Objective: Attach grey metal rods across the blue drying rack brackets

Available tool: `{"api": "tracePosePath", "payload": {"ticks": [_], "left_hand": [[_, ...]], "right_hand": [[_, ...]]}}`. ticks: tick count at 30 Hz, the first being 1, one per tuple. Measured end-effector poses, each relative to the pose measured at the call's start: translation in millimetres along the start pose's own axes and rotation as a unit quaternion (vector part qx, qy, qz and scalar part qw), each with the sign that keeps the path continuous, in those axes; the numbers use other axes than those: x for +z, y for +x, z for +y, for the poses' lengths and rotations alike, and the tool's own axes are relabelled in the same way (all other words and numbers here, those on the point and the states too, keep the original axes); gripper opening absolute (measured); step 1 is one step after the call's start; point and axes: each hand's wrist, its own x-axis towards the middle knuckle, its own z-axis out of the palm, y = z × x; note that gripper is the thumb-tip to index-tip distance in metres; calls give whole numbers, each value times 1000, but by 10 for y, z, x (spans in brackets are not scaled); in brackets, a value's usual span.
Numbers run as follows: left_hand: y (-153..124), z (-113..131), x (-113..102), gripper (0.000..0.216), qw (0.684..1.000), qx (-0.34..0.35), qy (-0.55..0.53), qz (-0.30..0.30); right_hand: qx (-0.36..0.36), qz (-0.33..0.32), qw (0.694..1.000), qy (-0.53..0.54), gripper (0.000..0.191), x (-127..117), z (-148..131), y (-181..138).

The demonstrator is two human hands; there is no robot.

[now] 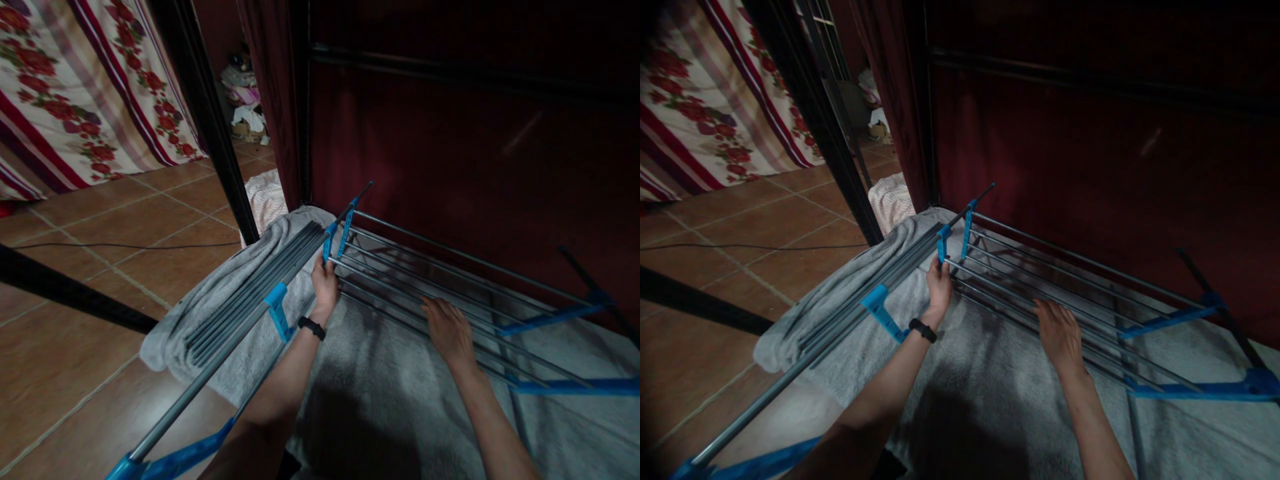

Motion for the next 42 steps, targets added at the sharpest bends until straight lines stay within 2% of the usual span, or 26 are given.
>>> {"api": "tracePosePath", "payload": {"ticks": [16, 26, 42], "left_hand": [[0, 33, -2, 31, 1000, -9, -1, 2], [8, 17, 1, 31, 1000, -16, -1, 6], [7, -22, 7, 28, 1000, -6, 1, 8]], "right_hand": [[-12, -19, 1000, -9, 36, -13, 29, 21], [12, -72, 997, 19, 40, -109, 25, 97], [52, -109, 989, 90, 43, -118, 84, 172]]}}
